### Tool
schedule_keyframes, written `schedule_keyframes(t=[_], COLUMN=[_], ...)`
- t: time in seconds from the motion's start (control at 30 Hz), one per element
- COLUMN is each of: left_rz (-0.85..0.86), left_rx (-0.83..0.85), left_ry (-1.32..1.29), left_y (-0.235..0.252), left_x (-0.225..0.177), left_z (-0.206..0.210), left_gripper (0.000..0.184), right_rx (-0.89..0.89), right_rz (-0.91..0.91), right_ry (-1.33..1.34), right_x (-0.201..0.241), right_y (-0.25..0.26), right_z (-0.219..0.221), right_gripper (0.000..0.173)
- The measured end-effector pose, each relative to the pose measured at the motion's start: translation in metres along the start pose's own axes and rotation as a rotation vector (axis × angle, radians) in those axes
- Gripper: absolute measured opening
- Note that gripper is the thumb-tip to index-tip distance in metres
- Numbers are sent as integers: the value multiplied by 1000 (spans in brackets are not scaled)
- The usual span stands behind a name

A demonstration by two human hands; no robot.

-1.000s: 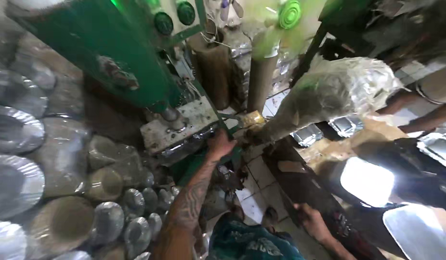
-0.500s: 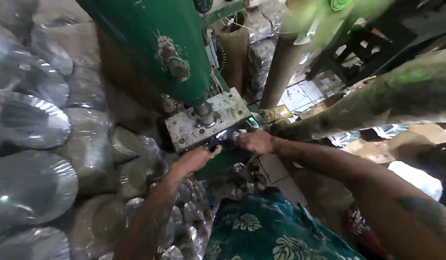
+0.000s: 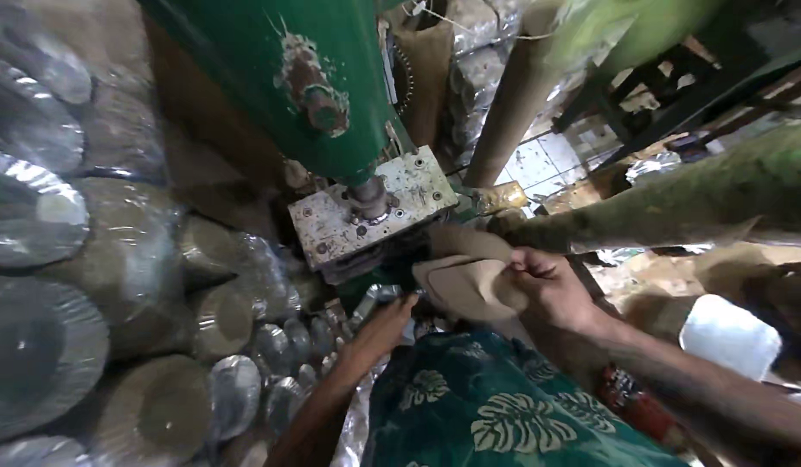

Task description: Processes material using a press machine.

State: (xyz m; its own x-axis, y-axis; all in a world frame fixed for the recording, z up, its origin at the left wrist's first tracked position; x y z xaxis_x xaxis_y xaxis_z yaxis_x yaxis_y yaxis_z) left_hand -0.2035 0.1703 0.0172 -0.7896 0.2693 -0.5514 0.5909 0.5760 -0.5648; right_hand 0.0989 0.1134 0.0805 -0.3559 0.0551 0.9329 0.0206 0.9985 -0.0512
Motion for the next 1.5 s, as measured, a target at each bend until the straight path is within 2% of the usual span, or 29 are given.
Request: schedule_keyframes(t=[0.03,0.07,0.13,0.17,0.23,0.27,0.33,0.4,0.43,0.47,0.5,0.53,0.57,0.63,0.7,0.73,0.77,0.8,0.83,0.87,0.93,1.0,1.07,1.13,1.27,1.3,1.4,1.47,1.5], left_rz=[7,-16,-6,18,47,20,-4,51,66,71,67,101,182,425,607,569,412,255,169,162,261,315,357,347,371,407,588,518,459], left_rx=[7,33,72,66,-96,-231,-321,-210,-167,-108,8,113,153,60,-54,-86,-163,-200,-205,-228,-242,-123,87,212,383,351,148,-138,-247], left_ry=[-5,-64,-138,-136,-293,-477,-754,-881,-1075,-1395,-1752,-1978,-2083,-2017,-1840,-1822,-1767,-1649,-1621,-1671,-1743,-1700,-1596,-1490,-1421,-1472,-1646,-1612,-1579], left_y=[13,20,29,34,44,45,33,17,19,24,27,28,26,16,12,8,3,3,10,21,35,34,29,23,20,20,17,11,10], left_x=[10,15,22,28,41,38,2,-26,-30,-31,-27,-19,-10,8,23,26,21,12,0,-6,-5,-1,-5,-16,-29,-31,-39,-56,-65], left_z=[10,12,5,4,15,26,45,59,63,67,77,85,91,99,109,112,109,101,93,87,69,38,5,-14,-13,-8,19,37,44], left_gripper=[51,51,63,57,41,44,46,40,36,41,62,77,84,88,69,52,39,37,40,37,25,20,25,33,33,39,79,87,84], right_rx=[-66,-115,-163,-162,-163,-166,-171,-213,-238,-261,-278,-284,-281,-273,-254,-235,-207,-169,-132,-99,-35,9,31,15,-6,-4,-102,-148,-143], right_rz=[161,268,347,344,339,343,336,362,361,357,353,339,315,284,295,306,320,335,350,364,387,398,406,426,427,416,418,406,396], right_ry=[216,403,670,755,859,878,852,821,811,802,796,788,779,762,738,722,696,667,646,634,614,593,605,636,661,646,609,622,652], right_x=[0,0,0,0,-3,-6,-25,-50,-59,-65,-70,-75,-82,-98,-115,-122,-127,-129,-129,-125,-108,-84,-59,-40,-29,-29,-29,-28,-28], right_y=[-9,-17,-31,-37,-46,-51,-60,-72,-76,-78,-81,-82,-80,-73,-67,-67,-66,-65,-63,-61,-51,-43,-39,-41,-54,-60,-80,-88,-90], right_z=[2,7,18,23,29,31,36,41,42,40,39,37,35,32,29,28,27,27,26,24,19,15,12,13,9,6,3,2,2], right_gripper=[14,13,15,15,15,16,17,17,17,18,18,19,18,18,17,17,17,17,16,17,22,24,24,25,24,24,18,14,14])
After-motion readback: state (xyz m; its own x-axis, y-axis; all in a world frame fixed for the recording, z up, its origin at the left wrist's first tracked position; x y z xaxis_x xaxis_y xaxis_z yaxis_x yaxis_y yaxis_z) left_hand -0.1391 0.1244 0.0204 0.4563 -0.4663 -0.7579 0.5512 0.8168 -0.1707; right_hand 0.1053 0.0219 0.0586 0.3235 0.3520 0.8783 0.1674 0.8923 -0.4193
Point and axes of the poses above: each hand's wrist, its own y-axis towards the middle knuckle, its own z-axis out of the palm, x = y × z, the point moved 1 cm from there along y, towards the middle knuckle, and after that the axes turned 10 degrees about -y, right-handed, at the moved point
